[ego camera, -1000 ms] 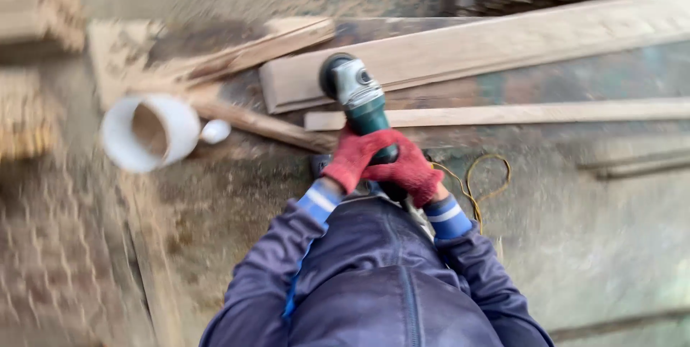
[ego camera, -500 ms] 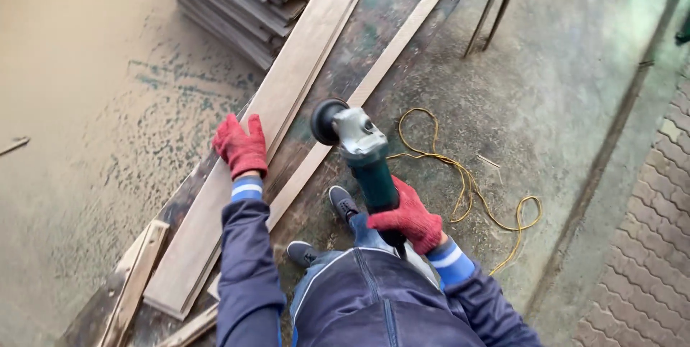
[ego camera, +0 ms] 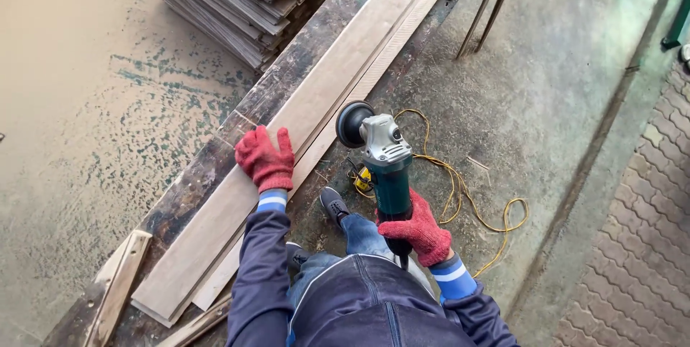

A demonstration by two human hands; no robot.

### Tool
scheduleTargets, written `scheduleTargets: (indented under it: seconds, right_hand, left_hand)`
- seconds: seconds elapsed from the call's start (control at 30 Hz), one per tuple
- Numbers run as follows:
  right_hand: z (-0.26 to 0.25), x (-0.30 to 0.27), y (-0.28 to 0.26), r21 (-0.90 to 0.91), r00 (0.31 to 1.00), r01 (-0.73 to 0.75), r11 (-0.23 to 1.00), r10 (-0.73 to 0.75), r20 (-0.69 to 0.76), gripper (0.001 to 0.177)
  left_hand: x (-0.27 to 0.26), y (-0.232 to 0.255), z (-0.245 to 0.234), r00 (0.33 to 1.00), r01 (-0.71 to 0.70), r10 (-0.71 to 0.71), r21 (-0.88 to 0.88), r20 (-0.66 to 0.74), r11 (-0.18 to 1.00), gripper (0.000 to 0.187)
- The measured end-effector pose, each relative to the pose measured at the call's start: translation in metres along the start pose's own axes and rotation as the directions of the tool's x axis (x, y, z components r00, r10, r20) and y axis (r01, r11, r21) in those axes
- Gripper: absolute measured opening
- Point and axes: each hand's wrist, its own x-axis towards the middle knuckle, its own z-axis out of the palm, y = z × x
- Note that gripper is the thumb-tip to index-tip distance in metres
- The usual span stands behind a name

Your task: Sanding a long wooden board using an angle grinder with a sanding disc.

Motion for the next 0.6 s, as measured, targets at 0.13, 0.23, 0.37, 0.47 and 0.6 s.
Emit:
scheduleTargets:
  seconds: [0.13,0.23,0.37,0.47,0.6]
  right_hand:
    - [0.026,0.004,-0.003,-0.075,0.994,-0.062,0.995,0.068,0.089,0.064]
    - [0.056,-0.005,-0.008,-0.202,0.967,-0.086,0.976,0.131,0.22,0.06]
    - [0.116,-0.01,0.008,-0.428,0.941,0.029,0.903,0.119,0.316,0.049]
    - [0.151,0.003,0.029,-0.577,0.898,0.077,0.813,0.195,0.395,0.055]
    - [0.193,0.012,0.068,-0.743,0.784,0.221,0.632,0.338,0.521,0.067]
  left_hand:
    - [0.005,-0.014,0.013,0.993,-0.067,0.062,-0.038,-0.102,0.997,0.063]
    - [-0.045,-0.035,-0.006,0.871,-0.194,0.07,-0.208,-0.486,0.959,0.07]
    - [-0.17,-0.033,-0.053,0.935,0.023,-0.354,-0.996,-0.01,0.09,0.062]
    - [-0.19,-0.022,-0.061,0.888,0.333,-0.129,-0.809,0.442,-0.485,0.081]
    - [-0.171,-0.074,-0.081,0.64,0.391,-0.401,-0.727,0.655,-0.564,0.073]
